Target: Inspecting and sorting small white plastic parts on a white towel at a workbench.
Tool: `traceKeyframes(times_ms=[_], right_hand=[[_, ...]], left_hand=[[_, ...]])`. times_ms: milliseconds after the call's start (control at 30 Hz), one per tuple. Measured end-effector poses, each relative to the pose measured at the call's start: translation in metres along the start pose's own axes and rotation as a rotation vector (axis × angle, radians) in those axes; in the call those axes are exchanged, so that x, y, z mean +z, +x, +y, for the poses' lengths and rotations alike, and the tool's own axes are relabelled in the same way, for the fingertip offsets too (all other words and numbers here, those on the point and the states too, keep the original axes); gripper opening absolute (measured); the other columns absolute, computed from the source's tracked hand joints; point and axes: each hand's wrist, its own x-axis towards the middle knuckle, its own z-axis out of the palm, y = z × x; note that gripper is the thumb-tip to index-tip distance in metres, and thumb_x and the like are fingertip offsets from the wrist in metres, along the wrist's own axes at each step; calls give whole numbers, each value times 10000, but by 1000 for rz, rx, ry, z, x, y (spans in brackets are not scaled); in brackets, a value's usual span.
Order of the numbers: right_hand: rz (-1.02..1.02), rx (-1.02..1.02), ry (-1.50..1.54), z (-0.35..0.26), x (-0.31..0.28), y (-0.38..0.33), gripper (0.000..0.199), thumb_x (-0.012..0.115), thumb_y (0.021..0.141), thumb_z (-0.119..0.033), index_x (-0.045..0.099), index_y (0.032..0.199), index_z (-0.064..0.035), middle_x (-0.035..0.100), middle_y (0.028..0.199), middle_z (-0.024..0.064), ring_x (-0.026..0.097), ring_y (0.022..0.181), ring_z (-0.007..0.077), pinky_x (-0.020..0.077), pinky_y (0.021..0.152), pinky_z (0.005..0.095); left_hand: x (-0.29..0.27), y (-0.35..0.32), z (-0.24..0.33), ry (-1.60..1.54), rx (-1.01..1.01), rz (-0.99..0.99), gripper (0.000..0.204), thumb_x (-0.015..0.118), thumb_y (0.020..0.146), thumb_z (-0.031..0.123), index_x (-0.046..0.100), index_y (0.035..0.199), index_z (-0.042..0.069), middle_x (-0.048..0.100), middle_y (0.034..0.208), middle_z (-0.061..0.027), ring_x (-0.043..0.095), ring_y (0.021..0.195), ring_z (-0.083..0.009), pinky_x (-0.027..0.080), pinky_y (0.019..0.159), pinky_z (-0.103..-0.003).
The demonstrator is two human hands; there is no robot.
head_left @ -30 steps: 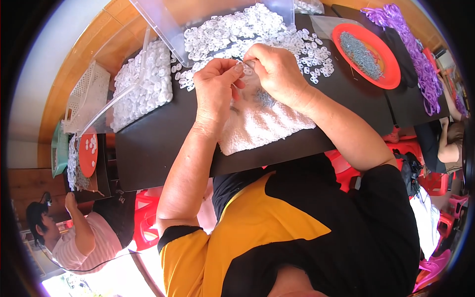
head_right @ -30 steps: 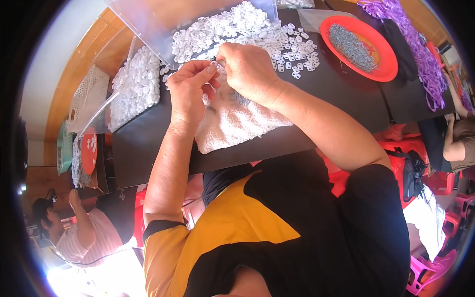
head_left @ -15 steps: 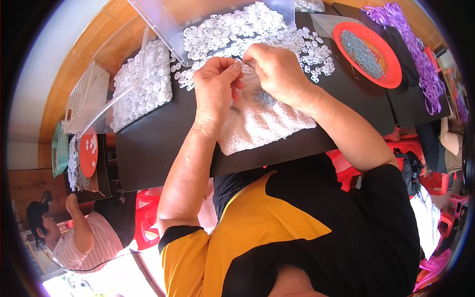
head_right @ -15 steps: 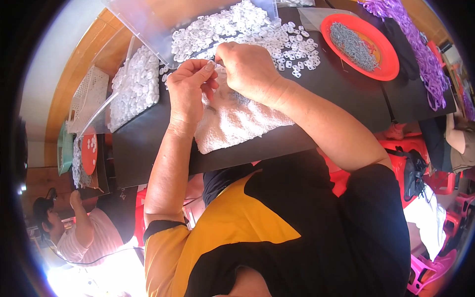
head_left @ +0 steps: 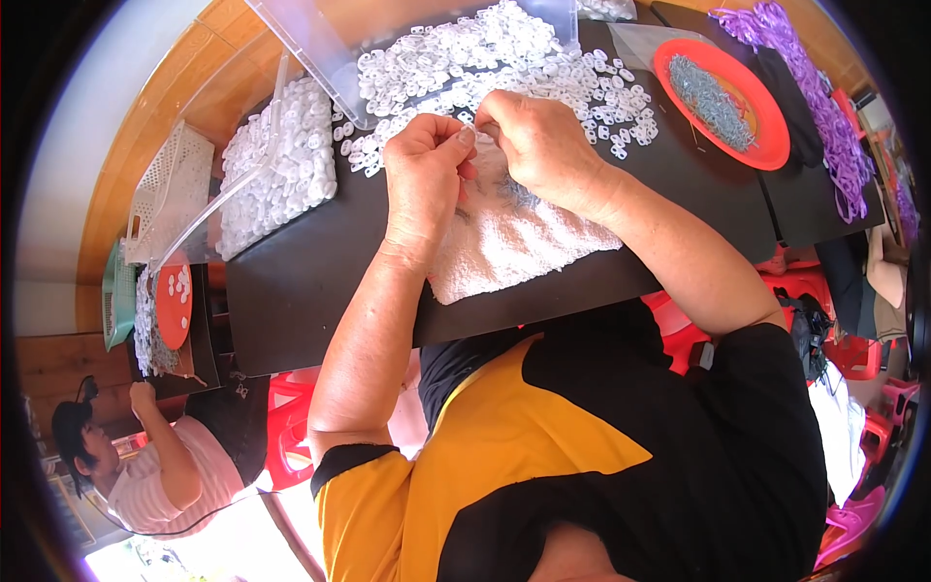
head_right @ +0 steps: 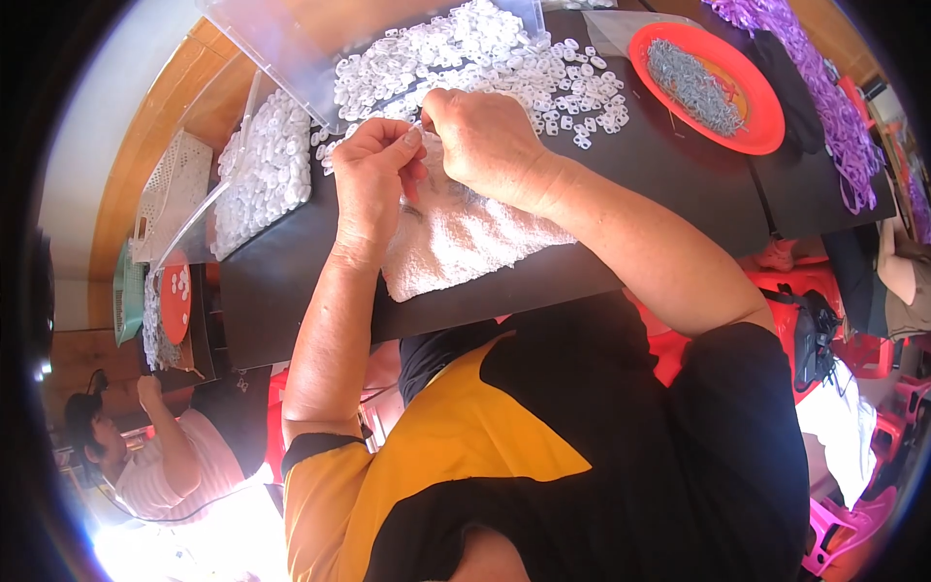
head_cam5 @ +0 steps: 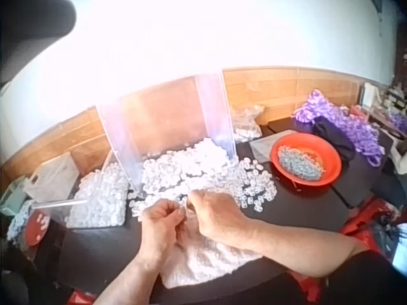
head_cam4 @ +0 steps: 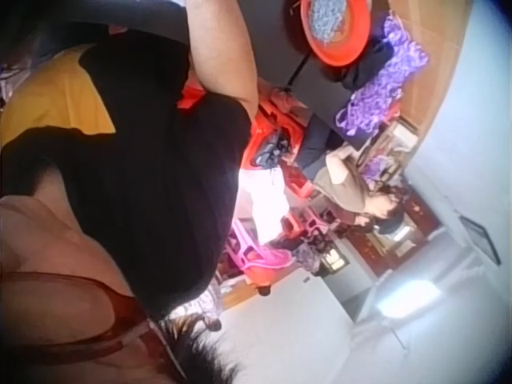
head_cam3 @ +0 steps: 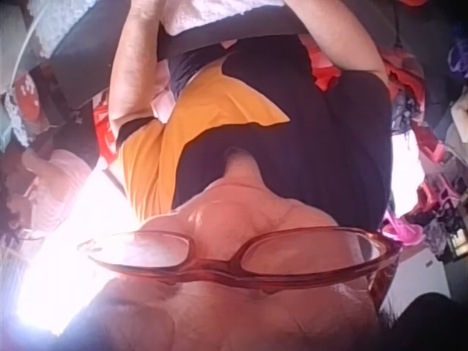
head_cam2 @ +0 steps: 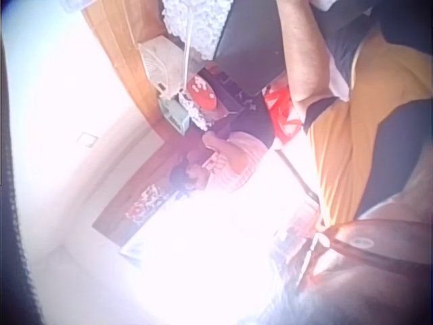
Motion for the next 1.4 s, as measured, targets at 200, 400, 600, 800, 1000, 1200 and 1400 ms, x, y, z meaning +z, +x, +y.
traceKeyframes(times_ms=[200, 400, 600, 800, 1000, 1200, 1400], right_hand=[[-32, 17, -16, 8, 7, -3, 157, 591, 749, -81, 612, 902, -49, 675, 764, 140, 665, 745, 330, 507, 646, 440], [-6, 33, 18, 8, 11, -5, 108, 599, 749, -94, 618, 851, -63, 672, 759, 127, 659, 748, 332, 499, 652, 438], [16, 69, 94, 7, 12, -5, 86, 594, 772, -105, 620, 844, -66, 671, 757, 113, 654, 738, 328, 491, 647, 431], [85, 18, 158, 4, 14, -4, 108, 577, 784, 35, 596, 860, -40, 656, 773, 139, 639, 685, 337, 486, 591, 389], [-2, 64, 235, 6, 9, -6, 155, 544, 803, 61, 609, 920, -17, 649, 762, 160, 644, 661, 297, 491, 586, 352], [-91, 137, 284, 8, 0, 1, 112, 567, 841, -21, 628, 934, -29, 686, 837, 154, 666, 757, 320, 513, 664, 386], [-90, 105, 137, 4, -3, 0, 102, 555, 824, -16, 598, 917, -15, 669, 820, 160, 659, 762, 338, 505, 656, 407]], left_hand=[[3, 1, -6, 73, -41, -2, 91, 625, 914, 71, 625, 860, -3, 609, 707, -31, 531, 548, -72, 373, 434, -214], [7, -2, -6, 112, -53, 39, 100, 633, 887, 51, 614, 829, -27, 580, 667, -15, 515, 554, -79, 421, 503, -243], [9, -3, -7, 60, -74, 62, 93, 627, 886, 38, 605, 817, -21, 577, 671, -12, 507, 560, -70, 420, 508, -235], [9, -1, -16, 62, -22, 77, 68, 621, 911, 53, 627, 864, 3, 584, 688, 2, 502, 567, -56, 381, 489, -208], [4, -1, -8, 46, -77, 45, 65, 623, 906, 61, 626, 869, 8, 581, 678, 2, 502, 564, -53, 368, 474, -203], [3, -1, -2, 3, -114, 24, 96, 623, 898, 63, 617, 849, -19, 569, 662, -2, 480, 564, -58, 398, 510, -231], [4, -1, -2, 19, -116, 33, 103, 627, 902, 68, 615, 849, -19, 570, 664, 0, 486, 567, -60, 406, 514, -232]])
